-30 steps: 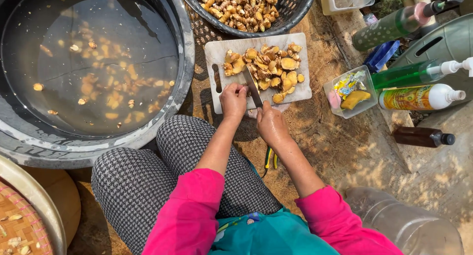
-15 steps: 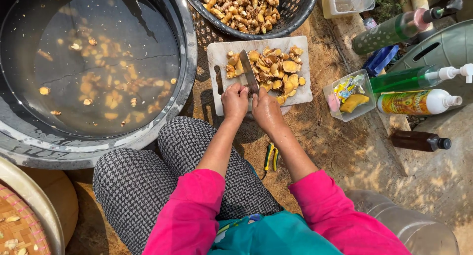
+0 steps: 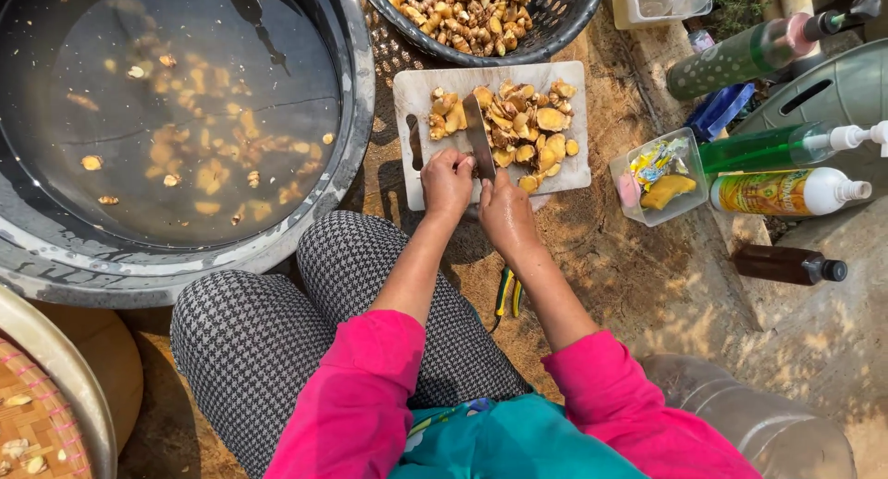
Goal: The person washes ginger pieces in a bucket of water, then uses a knife to peel and slice them on a cutting board. The person also uses pliers to remove stubborn parts of the ginger. Sliced pieces are placed into a woven tray.
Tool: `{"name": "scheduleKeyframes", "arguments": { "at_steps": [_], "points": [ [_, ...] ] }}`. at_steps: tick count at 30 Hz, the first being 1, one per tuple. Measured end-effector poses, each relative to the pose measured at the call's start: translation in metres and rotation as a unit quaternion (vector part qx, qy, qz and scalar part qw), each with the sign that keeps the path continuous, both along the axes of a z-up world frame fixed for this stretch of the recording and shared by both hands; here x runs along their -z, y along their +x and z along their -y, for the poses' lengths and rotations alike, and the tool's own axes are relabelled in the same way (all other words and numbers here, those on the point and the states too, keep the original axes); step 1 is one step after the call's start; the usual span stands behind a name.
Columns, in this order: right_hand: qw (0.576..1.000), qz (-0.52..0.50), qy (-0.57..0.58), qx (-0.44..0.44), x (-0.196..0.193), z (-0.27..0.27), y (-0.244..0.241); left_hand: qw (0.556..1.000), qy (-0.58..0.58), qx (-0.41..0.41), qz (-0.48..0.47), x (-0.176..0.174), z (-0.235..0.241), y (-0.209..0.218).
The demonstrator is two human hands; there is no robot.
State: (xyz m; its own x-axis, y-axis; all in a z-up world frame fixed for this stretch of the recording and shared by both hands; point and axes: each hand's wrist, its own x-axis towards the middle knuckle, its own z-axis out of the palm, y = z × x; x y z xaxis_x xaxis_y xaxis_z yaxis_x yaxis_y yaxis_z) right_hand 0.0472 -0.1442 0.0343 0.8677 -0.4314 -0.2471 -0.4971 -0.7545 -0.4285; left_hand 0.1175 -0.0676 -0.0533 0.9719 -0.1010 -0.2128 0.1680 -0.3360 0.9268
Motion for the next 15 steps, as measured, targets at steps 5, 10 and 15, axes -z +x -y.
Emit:
{"name": "scheduleKeyframes", "arguments": {
  "at_steps": [5, 10, 15],
  "points": [
    [0.997, 0.072, -0.015, -0.017, 0.022, 0.01, 0.023, 1.0, -0.001, -0.002, 0.005, -0.001, 0.0, 0.001],
    [0.997, 0.068, -0.007, -0.022, -0.001, -0.006, -0.006, 1.0, -0.001, -0.009, -0.012, 0.004, -0.002, 0.001],
    [1.0, -0.001, 0.01, 0.024, 0.0, -0.008, -0.006, 1.0, -0.009, 0.002, -0.007, 0.008, 0.002, -0.002]
  ]
}}
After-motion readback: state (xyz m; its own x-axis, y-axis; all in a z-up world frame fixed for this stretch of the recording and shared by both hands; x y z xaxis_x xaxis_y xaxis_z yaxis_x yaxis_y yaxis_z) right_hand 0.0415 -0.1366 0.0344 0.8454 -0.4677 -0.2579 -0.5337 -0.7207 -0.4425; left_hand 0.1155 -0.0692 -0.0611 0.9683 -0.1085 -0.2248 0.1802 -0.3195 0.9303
